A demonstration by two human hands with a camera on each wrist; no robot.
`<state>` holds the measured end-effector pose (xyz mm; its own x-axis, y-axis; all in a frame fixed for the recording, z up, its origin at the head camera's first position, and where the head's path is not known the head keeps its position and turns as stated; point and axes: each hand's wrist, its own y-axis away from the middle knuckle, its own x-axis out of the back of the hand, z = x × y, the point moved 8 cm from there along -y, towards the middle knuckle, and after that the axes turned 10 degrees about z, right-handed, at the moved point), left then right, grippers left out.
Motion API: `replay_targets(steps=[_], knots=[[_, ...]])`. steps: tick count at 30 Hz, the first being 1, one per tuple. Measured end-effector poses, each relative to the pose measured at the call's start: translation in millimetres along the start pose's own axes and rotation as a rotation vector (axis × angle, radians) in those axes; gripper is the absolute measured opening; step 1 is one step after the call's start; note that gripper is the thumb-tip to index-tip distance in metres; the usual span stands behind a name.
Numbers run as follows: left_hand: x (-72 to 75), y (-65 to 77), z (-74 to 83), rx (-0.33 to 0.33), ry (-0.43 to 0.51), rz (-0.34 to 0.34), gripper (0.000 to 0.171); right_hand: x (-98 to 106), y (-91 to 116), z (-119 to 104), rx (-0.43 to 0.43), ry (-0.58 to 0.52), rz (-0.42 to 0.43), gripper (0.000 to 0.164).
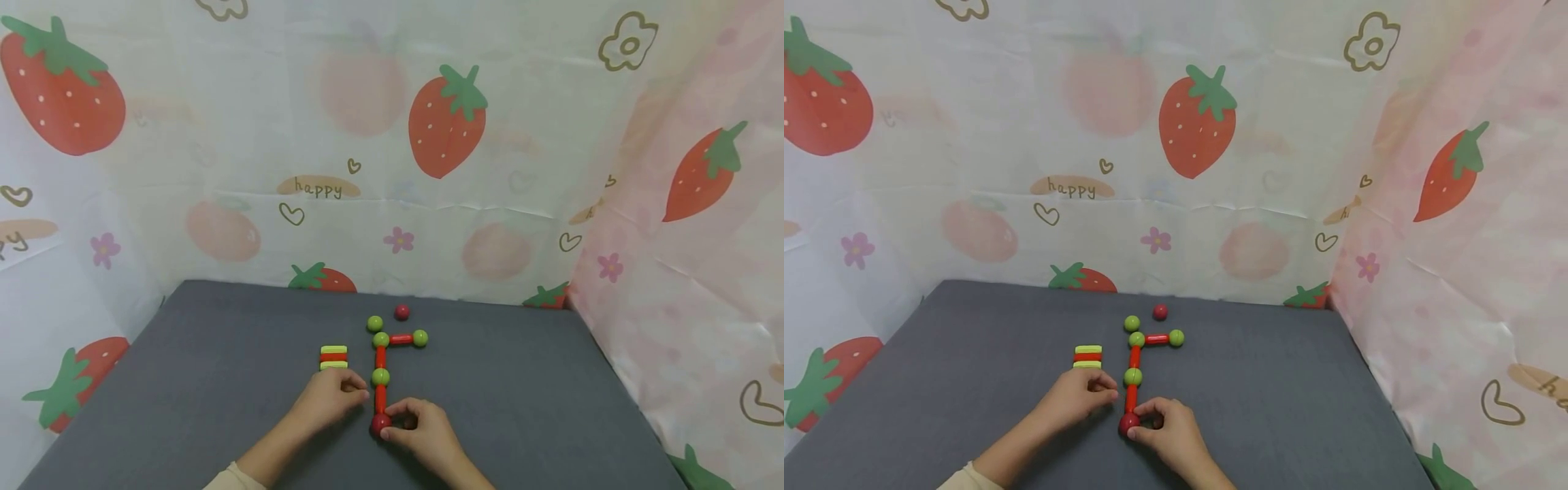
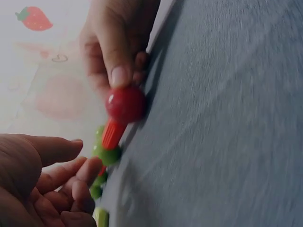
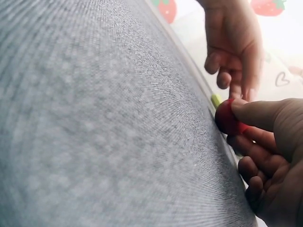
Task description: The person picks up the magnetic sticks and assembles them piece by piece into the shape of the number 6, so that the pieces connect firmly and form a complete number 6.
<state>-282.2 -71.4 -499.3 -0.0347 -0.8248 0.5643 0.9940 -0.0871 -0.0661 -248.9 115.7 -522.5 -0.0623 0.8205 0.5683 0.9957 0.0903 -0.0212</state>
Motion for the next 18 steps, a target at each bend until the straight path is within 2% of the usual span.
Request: replay_targets(steps=[11,18], knots=[[45.2,-18.0,-7.4,-0.099,-0.196,0.185,0.013,2,-1,-1,0.018,0.023,0.012,0.027],[59.0,-28.6,-24.1,-0.168,-0.26,0.211,0.021,1,-1,2,0.009,0.012,-0.003,0.028]])
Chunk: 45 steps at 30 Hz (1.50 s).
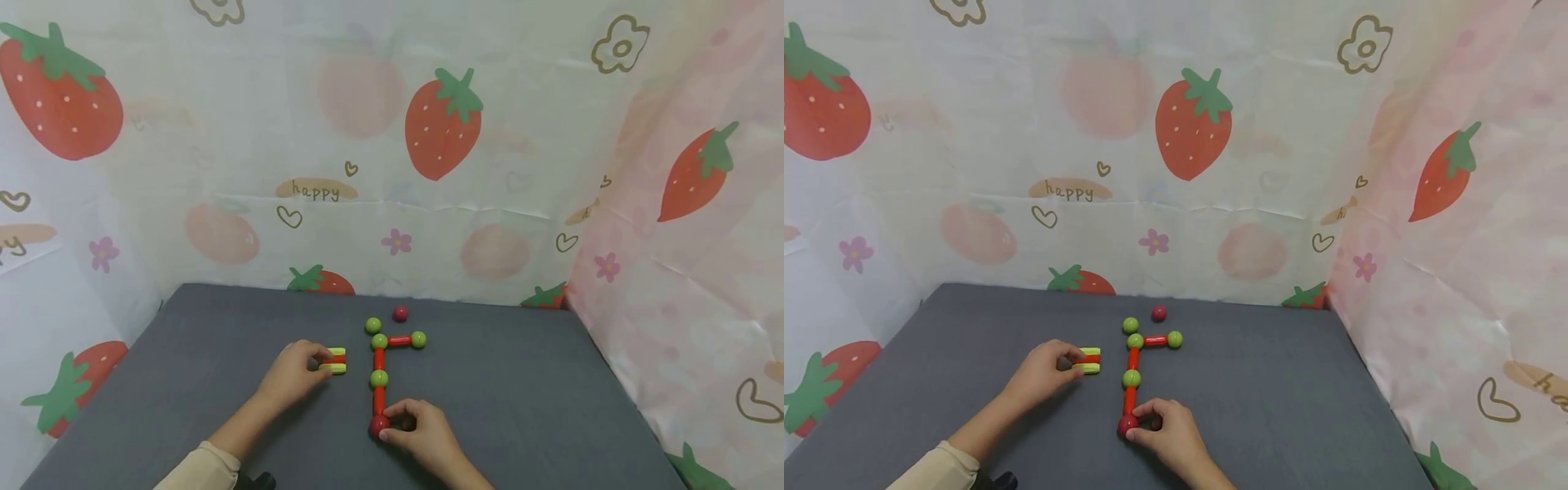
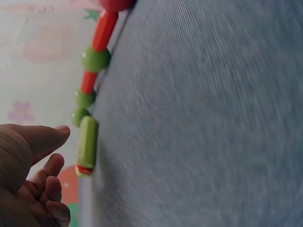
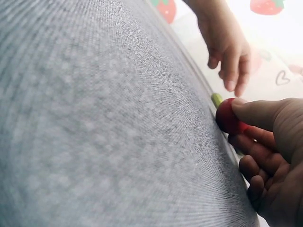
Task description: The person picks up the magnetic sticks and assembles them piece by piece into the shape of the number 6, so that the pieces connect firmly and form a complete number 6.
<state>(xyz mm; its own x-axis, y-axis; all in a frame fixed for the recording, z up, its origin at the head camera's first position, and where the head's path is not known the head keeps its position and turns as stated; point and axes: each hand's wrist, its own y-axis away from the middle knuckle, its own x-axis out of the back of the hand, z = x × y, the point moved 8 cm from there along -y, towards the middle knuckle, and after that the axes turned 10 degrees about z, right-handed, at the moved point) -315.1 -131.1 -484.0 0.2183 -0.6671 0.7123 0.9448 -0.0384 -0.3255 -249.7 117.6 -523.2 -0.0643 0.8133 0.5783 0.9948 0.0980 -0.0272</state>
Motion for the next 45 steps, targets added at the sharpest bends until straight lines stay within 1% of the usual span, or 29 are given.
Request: replay_targets(steps=[5,10,14,23,30,34,40,45], knots=[[-5.2,-1.1,-15.3,0.007,-0.002,-0.009,0.021,-2,0,3,-0.004,-0.007,-0.008,0.028],[-9.9,-0.9,-22.3,0.028,-0.011,-0.021,0.022,-3,0,3,0.004,-0.003,-0.009,0.027],[-12.2,-0.5,-24.7,0.044,-0.024,-0.033,0.021,-3,-1,2,0.009,-0.002,-0.005,0.027],[-13.1,-2.4,-23.4,0.076,-0.052,-0.037,0.021,-3,-2,3,0.019,-0.002,0.02,0.025],[-13.6,-3.5,-19.8,0.076,-0.072,-0.048,0.019,-2,-2,3,0.017,0.007,0.029,0.026],[-14.5,-2.2,-17.9,0.083,-0.072,-0.066,0.018,-1,-2,3,0.023,0.006,0.034,0.026],[-15.0,2.9,-15.9,0.088,-0.034,-0.087,0.016,0,-3,3,0.049,0.002,0.05,0.026],[-9.3,9.2,-11.2,0.092,0.045,-0.109,0.015,0,-4,5,0.045,0.018,0.062,0.025]])
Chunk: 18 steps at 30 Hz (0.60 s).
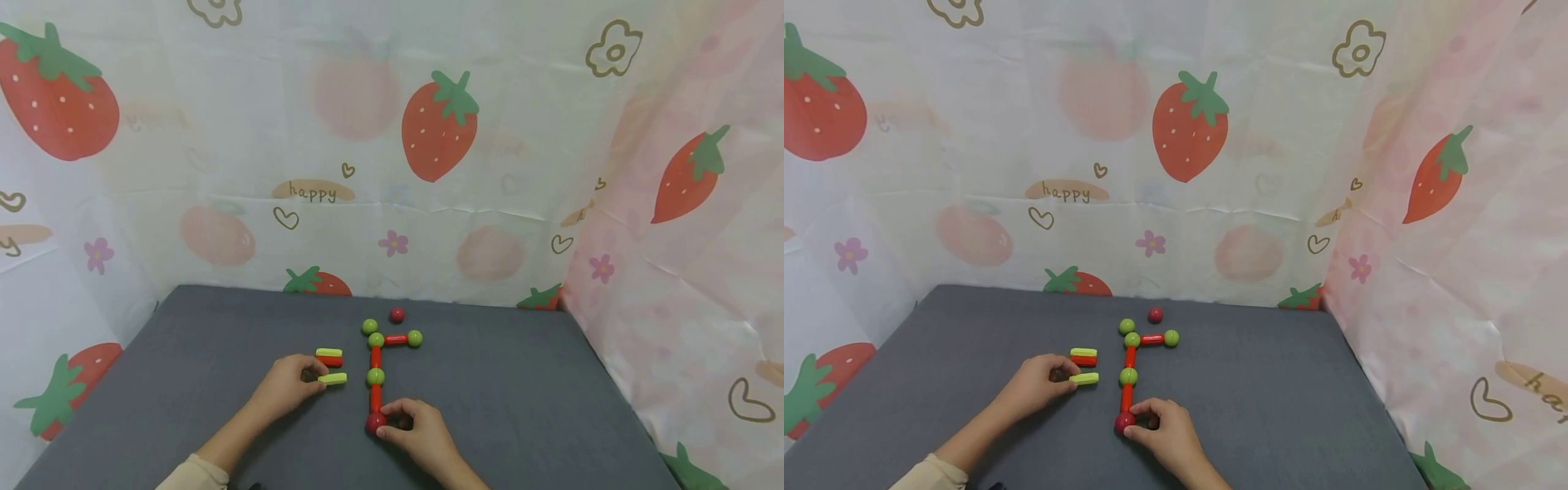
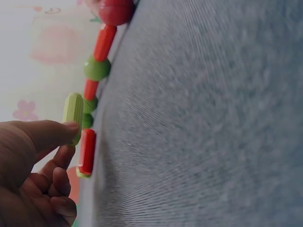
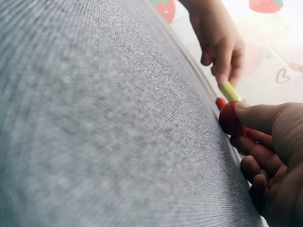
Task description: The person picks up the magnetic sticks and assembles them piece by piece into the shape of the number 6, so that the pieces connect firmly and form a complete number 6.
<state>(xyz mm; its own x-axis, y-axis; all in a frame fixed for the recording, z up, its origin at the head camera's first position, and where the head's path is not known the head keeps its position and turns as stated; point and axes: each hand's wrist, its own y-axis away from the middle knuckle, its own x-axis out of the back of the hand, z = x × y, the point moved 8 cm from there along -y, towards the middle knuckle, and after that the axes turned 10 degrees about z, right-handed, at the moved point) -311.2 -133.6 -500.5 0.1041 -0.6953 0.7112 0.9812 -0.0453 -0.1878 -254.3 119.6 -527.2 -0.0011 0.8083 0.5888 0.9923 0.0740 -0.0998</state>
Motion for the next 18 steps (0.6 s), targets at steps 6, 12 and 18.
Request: replay_targets(steps=[6,12,18], knots=[[7.8,11.9,8.9,-0.009,0.089,-0.037,0.015,0,-1,0,-0.01,0.01,0.0,0.026],[4.7,24.7,18.5,-0.054,0.135,-0.099,0.016,-1,-1,1,-0.026,-0.009,-0.002,0.027],[-4.4,35.8,24.1,-0.072,0.183,-0.186,0.016,-1,-2,0,-0.002,-0.004,0.008,0.028]])
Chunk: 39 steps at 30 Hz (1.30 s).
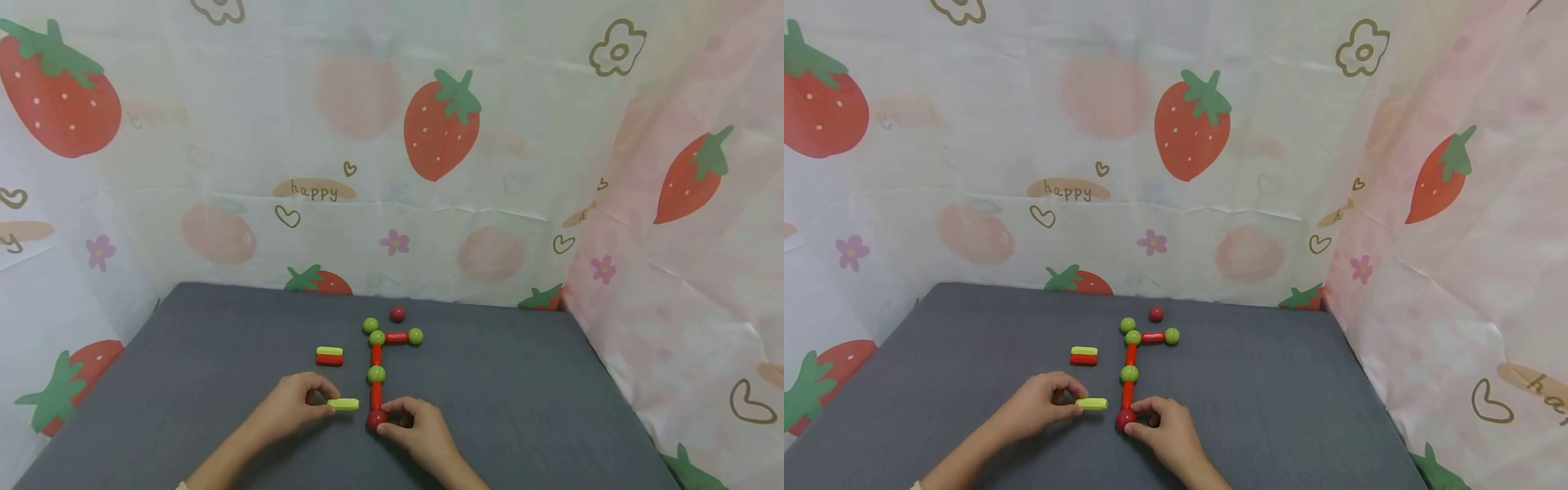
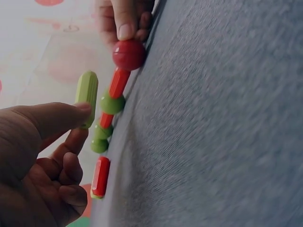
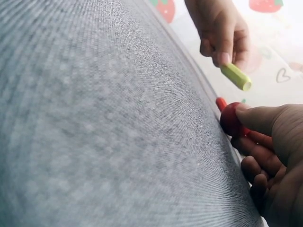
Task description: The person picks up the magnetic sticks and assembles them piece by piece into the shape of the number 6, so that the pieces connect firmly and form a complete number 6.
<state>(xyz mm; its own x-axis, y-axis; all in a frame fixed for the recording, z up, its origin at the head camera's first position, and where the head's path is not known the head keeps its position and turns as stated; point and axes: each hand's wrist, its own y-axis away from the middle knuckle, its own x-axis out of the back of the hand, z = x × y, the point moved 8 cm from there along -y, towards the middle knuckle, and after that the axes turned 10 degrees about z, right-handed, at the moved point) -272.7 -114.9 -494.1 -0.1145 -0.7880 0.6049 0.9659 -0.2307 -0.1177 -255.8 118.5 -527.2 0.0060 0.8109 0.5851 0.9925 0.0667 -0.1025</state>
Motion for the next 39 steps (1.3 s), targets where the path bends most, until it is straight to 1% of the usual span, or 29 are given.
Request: replay_targets(steps=[3,6,12,15,21,24,31,36,39], knots=[[-5.9,2.9,1.1,0.0,0.014,-0.04,0.016,0,0,-1,0.008,-0.008,0.004,0.028],[-12.4,5.9,3.8,-0.02,0.024,-0.071,0.015,1,1,-1,0.019,-0.019,0.01,0.028],[-25.6,11.4,9.7,-0.057,0.027,-0.121,0.013,0,1,-1,0.01,-0.035,0.008,0.027],[-31.0,14.8,12.9,-0.056,0.041,-0.156,0.013,-1,2,0,0.004,-0.035,0.003,0.026],[-43.9,19.7,17.8,-0.026,0.065,-0.23,0.012,-1,1,0,-0.009,-0.031,-0.007,0.026],[-50.2,20.7,22.0,-0.035,0.069,-0.237,0.013,0,0,0,-0.005,-0.032,-0.009,0.026],[-63.1,20.5,28.2,-0.062,0.058,-0.208,0.014,-1,-1,2,-0.02,-0.035,-0.025,0.026],[-69.9,21.1,29.8,-0.044,0.079,-0.206,0.015,-2,-2,2,-0.021,-0.034,-0.027,0.025],[-73.1,22.4,29.9,-0.02,0.093,-0.215,0.014,-2,-1,2,-0.021,-0.031,-0.03,0.025]])
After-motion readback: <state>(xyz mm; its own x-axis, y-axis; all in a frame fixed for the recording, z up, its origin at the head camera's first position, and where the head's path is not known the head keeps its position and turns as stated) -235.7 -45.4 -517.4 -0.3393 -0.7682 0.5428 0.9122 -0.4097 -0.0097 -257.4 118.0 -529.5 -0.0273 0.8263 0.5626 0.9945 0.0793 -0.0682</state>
